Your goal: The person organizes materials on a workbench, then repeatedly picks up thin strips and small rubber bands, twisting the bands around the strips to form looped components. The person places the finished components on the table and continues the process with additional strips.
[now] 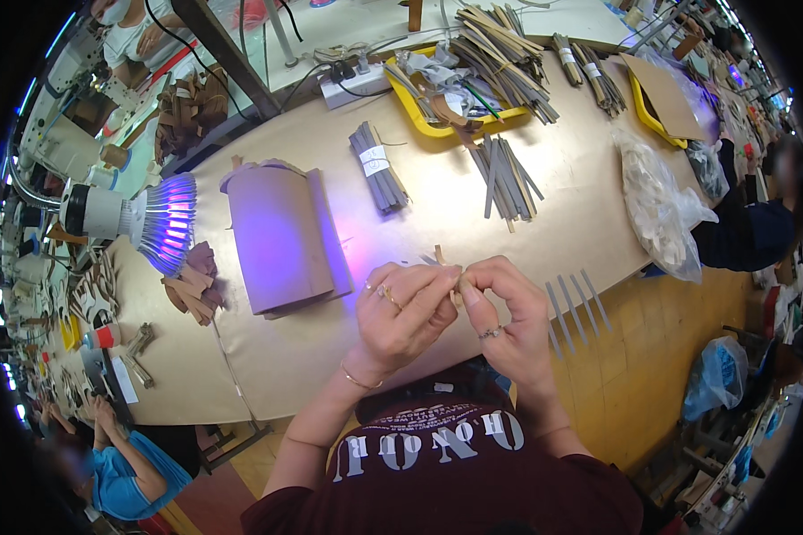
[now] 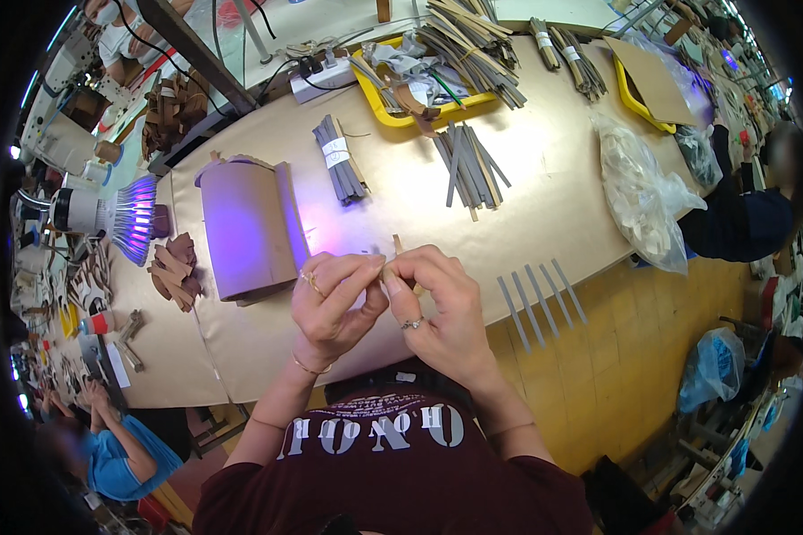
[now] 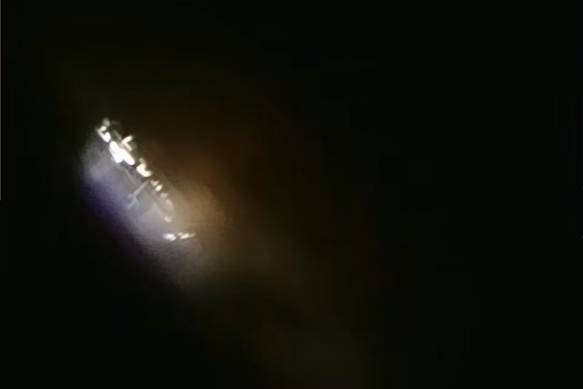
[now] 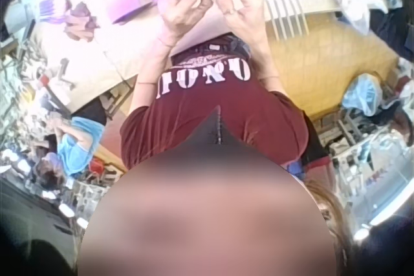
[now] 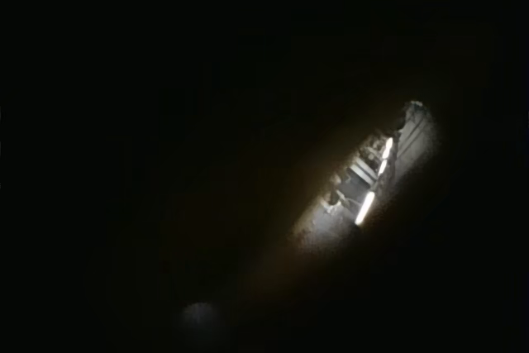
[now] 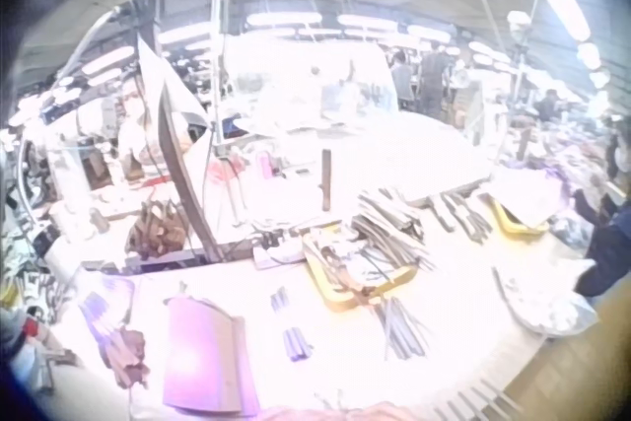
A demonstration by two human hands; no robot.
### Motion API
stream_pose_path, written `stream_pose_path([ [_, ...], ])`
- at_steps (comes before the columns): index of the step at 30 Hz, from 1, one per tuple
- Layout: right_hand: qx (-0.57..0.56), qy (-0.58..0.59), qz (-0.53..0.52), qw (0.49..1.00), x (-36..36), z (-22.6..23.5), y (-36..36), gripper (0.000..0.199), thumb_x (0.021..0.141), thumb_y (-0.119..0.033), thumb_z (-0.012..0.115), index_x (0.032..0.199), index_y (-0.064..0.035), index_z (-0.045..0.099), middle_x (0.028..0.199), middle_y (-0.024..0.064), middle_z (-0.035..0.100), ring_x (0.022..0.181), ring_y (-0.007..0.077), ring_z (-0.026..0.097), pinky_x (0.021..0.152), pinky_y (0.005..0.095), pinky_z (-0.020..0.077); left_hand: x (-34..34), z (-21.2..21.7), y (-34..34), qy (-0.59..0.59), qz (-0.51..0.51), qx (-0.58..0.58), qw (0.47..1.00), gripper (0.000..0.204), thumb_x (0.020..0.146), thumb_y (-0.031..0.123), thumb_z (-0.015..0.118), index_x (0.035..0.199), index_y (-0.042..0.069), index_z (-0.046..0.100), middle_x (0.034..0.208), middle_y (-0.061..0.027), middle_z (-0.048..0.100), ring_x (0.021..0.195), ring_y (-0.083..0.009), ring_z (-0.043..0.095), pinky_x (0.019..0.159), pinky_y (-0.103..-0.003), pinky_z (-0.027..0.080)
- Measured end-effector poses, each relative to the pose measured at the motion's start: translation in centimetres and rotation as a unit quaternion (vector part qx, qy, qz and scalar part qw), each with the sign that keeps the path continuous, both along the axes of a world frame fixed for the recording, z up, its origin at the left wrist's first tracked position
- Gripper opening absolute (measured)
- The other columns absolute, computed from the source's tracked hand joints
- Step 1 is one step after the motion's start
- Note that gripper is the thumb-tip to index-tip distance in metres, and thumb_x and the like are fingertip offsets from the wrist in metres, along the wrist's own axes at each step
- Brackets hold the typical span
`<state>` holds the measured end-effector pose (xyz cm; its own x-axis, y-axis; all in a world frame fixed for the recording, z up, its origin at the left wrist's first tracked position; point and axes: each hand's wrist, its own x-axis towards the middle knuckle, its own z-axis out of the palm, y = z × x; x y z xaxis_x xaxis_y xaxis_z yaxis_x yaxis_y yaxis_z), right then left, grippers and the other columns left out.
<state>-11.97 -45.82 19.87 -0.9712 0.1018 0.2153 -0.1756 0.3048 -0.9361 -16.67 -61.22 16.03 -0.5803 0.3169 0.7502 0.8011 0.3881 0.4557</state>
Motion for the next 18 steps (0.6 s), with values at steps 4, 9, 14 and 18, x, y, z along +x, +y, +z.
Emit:
stream_pose_path([
  [4, 0.073, 0.029, -0.001, 0.997, -0.2, -0.2, -0.1, 0.005, 0.089, -0.003, 0.064, 0.093, -0.0002, 0.064, 0.089, 0.0097, 0.063, 0.076, 0.0224, 0.059, 0.072, 0.0315, 0.0457, 0.3, 0.4, -0.3, -0.094, -0.026, 0.038, 0.994, 0.033, 0.07, 0.0, 0.073, 0.103, 0.004, 0.072, 0.096, -0.0082, 0.071, 0.079, -0.0211, 0.067, 0.068, -0.031, 0.05],
  [9, 0.122, 0.037, 0.003, 0.992, -0.3, -0.1, -0.7, 0.005, 0.089, -0.003, 0.063, 0.094, -0.0012, 0.063, 0.092, 0.0105, 0.063, 0.081, 0.0258, 0.06, 0.073, 0.0335, 0.0469, 0.1, 0.5, -0.4, -0.17, -0.02, 0.091, 0.981, 0.026, 0.072, 0.0, 0.073, 0.097, 0.005, 0.075, 0.089, -0.009, 0.072, 0.075, -0.0219, 0.068, 0.067, -0.031, 0.052],
  [14, 0.158, 0.054, -0.004, 0.986, -0.8, -0.6, -1.0, 0.007, 0.088, -0.003, 0.064, 0.094, -0.0016, 0.063, 0.092, 0.0104, 0.063, 0.079, 0.0269, 0.058, 0.074, 0.0355, 0.0456, -0.2, -0.1, -0.6, -0.146, -0.002, 0.067, 0.987, 0.023, 0.074, -0.001, 0.072, 0.097, 0.004, 0.074, 0.086, -0.0098, 0.073, 0.073, -0.0216, 0.069, 0.067, -0.03, 0.052],
  [18, 0.154, 0.036, 0.019, 0.987, -0.8, -1.6, -0.8, 0.007, 0.087, -0.005, 0.063, 0.094, -0.0027, 0.062, 0.089, 0.0082, 0.061, 0.073, 0.0244, 0.057, 0.073, 0.0348, 0.0421, -0.2, -0.5, -1.5, -0.206, 0.057, 0.089, 0.973, 0.017, 0.082, 0.0, 0.069, 0.097, 0.004, 0.074, 0.084, -0.0072, 0.073, 0.068, -0.0176, 0.067, 0.064, -0.028, 0.051],
])
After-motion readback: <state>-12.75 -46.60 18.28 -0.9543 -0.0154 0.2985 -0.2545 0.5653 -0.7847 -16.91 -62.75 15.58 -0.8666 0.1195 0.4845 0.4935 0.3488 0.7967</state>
